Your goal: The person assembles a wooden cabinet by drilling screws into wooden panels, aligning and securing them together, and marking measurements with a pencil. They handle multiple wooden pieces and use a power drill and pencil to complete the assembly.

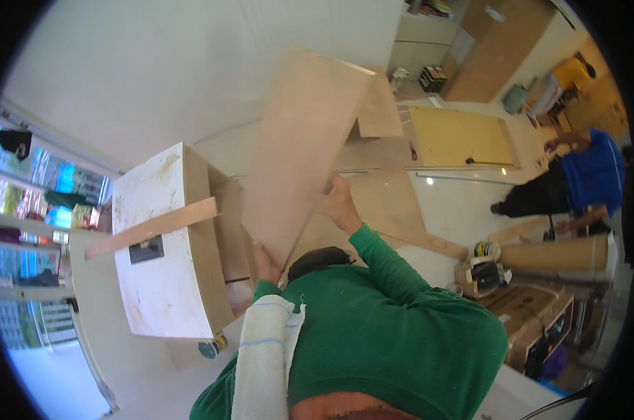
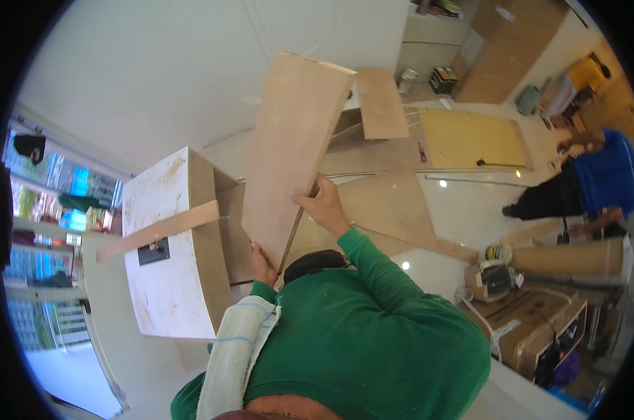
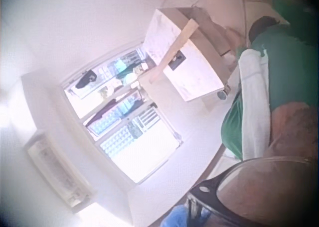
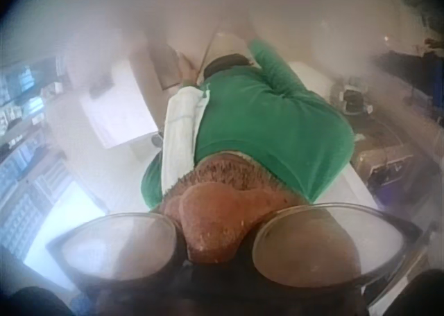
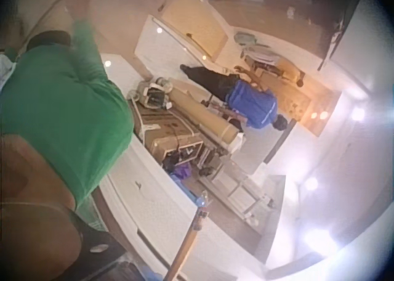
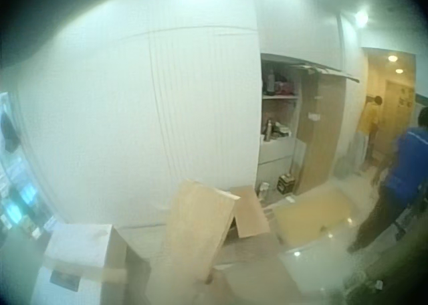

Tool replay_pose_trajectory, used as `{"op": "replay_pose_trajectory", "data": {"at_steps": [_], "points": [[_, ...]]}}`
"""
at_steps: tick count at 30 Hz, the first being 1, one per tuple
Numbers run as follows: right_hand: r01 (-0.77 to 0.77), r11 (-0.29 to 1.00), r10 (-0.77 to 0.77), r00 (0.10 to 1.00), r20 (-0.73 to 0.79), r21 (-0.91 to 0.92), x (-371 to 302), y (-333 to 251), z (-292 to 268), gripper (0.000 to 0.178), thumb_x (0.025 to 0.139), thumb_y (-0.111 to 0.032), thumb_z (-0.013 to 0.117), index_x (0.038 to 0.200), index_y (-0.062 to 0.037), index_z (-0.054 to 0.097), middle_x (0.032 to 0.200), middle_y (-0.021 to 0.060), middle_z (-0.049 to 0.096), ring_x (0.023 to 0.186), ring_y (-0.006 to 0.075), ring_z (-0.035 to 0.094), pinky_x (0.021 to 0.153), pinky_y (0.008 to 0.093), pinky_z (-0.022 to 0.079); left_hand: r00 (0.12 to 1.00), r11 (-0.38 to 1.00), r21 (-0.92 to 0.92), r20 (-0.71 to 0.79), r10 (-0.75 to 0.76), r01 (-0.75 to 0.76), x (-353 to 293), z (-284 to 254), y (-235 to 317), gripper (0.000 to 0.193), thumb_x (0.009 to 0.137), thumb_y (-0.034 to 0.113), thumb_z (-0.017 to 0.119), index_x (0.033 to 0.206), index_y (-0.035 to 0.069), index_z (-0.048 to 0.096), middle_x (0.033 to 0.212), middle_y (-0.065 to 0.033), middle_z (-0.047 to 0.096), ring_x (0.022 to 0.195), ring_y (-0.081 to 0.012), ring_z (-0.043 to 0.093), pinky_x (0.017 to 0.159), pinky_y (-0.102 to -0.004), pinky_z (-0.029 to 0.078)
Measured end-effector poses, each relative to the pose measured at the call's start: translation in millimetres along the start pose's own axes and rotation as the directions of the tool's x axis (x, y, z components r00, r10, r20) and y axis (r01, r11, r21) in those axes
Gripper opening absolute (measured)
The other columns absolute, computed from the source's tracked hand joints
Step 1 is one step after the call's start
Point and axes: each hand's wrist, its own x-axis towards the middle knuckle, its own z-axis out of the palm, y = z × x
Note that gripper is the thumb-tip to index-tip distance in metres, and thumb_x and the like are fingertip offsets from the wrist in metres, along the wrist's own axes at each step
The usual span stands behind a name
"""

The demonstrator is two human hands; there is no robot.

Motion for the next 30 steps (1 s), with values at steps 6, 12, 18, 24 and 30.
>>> {"op": "replay_pose_trajectory", "data": {"at_steps": [6, 12, 18, 24, 30], "points": [[0.06, 0.944, -0.134, 0.968, -0.214, -0.323, -23, -39, 21, 0.057, 0.093, -0.019, 0.082, 0.144, 0.001, 0.068, 0.112, 0.0222, 0.083, 0.096, 0.0317, 0.084, 0.085, 0.0415, 0.067, 0.973, 0.943, 0.294, 0.115, -0.199, 0.158, 52, 26, -22, 0.069, 0.118, 0.066, 0.042, 0.147, 0.007, 0.061, 0.122, -0.016, 0.071, 0.103, -0.0337, 0.07, 0.086, -0.0544, 0.058], [0.015, 0.861, -0.182, 0.943, -0.28, -0.508, -24, -55, 38, 0.073, 0.092, -0.023, 0.08, 0.159, -0.0032, 0.059, 0.104, 0.0223, 0.083, 0.091, 0.0412, 0.083, 0.084, 0.0484, 0.067, 0.91, 0.827, 0.509, 0.177, -0.374, 0.241, 39, 52, -12, 0.069, 0.121, 0.065, 0.031, 0.121, 0.004, 0.064, 0.074, -0.004, 0.055, 0.059, -0.021, 0.051, 0.055, -0.0391, 0.043], [0.004, 0.81, -0.211, 0.935, -0.286, -0.586, -21, -49, 44, 0.078, 0.091, -0.024, 0.08, 0.162, -0.0045, 0.056, 0.096, 0.023, 0.082, 0.089, 0.0432, 0.083, 0.084, 0.0512, 0.066, 0.877, 0.787, 0.563, 0.21, -0.432, 0.253, 38, 56, -5, 0.071, 0.122, 0.063, 0.027, 0.116, 0.002, 0.063, 0.07, -0.0012, 0.05, 0.058, -0.0178, 0.046, 0.054, -0.0375, 0.038], [-0.012, 0.823, -0.195, 0.933, -0.303, -0.567, -15, -47, 49, 0.077, 0.09, -0.025, 0.08, 0.16, -0.0045, 0.057, 0.096, 0.0241, 0.082, 0.088, 0.0447, 0.082, 0.084, 0.0531, 0.066, 0.881, 0.783, 0.58, 0.222, -0.418, 0.226, 52, 52, -3, 0.069, 0.122, 0.062, 0.027, 0.117, 0.003, 0.063, 0.07, -0.0016, 0.051, 0.06, -0.0182, 0.048, 0.057, -0.0368, 0.041], [-0.056, 0.796, -0.162, 0.94, -0.301, -0.603, -13, -39, 45, 0.077, 0.093, -0.027, 0.08, 0.161, -0.0033, 0.056, 0.107, 0.0231, 0.083, 0.097, 0.0419, 0.083, 0.09, 0.0504, 0.066, 0.924, 0.812, 0.567, 0.221, -0.312, 0.139, 72, 40, 2, 0.067, 0.121, 0.064, 0.033, 0.131, 0.005, 0.065, 0.092, -0.0105, 0.067, 0.075, -0.0251, 0.065, 0.07, -0.0429, 0.056]]}}
